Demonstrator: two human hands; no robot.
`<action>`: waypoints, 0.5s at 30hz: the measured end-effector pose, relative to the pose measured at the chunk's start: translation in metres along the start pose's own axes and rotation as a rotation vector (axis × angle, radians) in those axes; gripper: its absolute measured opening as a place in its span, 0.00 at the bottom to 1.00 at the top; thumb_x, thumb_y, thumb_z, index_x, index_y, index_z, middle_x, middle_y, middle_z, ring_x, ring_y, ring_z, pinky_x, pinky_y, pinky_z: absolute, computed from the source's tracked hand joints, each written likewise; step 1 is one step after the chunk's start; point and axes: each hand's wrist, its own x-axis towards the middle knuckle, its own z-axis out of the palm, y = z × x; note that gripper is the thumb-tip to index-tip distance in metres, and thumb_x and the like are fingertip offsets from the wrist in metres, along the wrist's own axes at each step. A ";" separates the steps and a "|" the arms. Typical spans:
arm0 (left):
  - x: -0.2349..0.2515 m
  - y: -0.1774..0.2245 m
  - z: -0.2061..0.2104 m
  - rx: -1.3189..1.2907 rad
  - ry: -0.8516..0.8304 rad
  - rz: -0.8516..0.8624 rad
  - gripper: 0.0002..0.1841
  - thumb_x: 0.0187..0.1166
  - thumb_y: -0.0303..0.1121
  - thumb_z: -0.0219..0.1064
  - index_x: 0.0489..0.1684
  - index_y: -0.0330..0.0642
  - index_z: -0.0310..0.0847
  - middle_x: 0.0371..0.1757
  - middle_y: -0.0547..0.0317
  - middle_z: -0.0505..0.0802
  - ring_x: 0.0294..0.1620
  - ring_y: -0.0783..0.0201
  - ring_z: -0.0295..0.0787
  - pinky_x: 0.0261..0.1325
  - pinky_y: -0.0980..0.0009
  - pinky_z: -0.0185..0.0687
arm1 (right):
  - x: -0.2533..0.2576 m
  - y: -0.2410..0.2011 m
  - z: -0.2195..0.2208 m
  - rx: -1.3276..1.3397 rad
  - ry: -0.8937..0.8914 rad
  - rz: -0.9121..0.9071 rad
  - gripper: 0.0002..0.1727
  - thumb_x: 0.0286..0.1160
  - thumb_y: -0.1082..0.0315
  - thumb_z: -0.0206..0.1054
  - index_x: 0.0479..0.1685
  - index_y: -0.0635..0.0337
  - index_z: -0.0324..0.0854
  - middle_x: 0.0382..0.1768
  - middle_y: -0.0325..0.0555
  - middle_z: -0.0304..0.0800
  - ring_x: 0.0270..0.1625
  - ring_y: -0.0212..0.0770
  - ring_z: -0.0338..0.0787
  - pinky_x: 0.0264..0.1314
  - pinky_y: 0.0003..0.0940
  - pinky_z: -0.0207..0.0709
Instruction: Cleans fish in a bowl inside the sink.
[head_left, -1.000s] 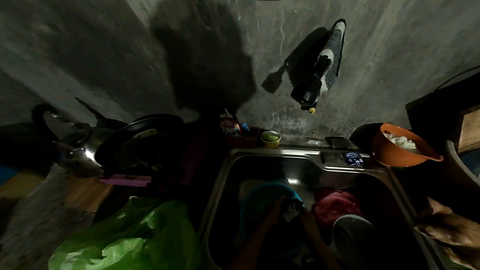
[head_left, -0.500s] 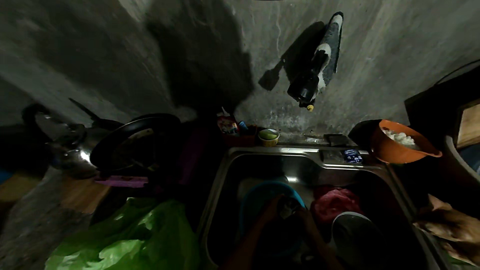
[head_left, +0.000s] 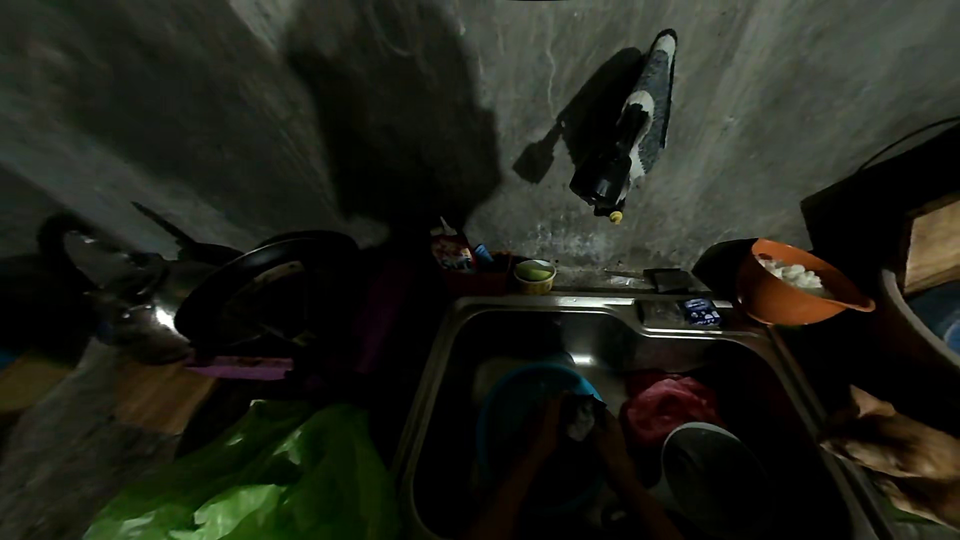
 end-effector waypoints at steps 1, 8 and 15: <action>-0.001 0.001 0.000 0.013 -0.003 -0.012 0.40 0.71 0.28 0.74 0.89 0.42 0.62 0.79 0.39 0.79 0.79 0.40 0.75 0.80 0.43 0.68 | -0.001 -0.002 0.000 -0.020 -0.004 0.003 0.19 0.88 0.72 0.56 0.71 0.76 0.75 0.64 0.69 0.85 0.68 0.55 0.85 0.75 0.48 0.75; -0.002 0.004 0.003 0.080 -0.002 -0.015 0.38 0.76 0.28 0.69 0.90 0.42 0.59 0.83 0.39 0.76 0.83 0.40 0.70 0.83 0.40 0.61 | -0.006 -0.010 -0.004 -0.218 -0.066 0.084 0.23 0.88 0.73 0.55 0.78 0.74 0.70 0.73 0.69 0.79 0.77 0.58 0.80 0.83 0.50 0.68; 0.007 0.004 0.006 0.111 -0.065 -0.020 0.38 0.76 0.29 0.70 0.91 0.46 0.60 0.81 0.41 0.77 0.82 0.41 0.72 0.82 0.39 0.62 | -0.003 -0.003 -0.008 -0.121 -0.075 0.115 0.21 0.86 0.73 0.58 0.74 0.74 0.73 0.67 0.69 0.83 0.70 0.56 0.84 0.76 0.50 0.75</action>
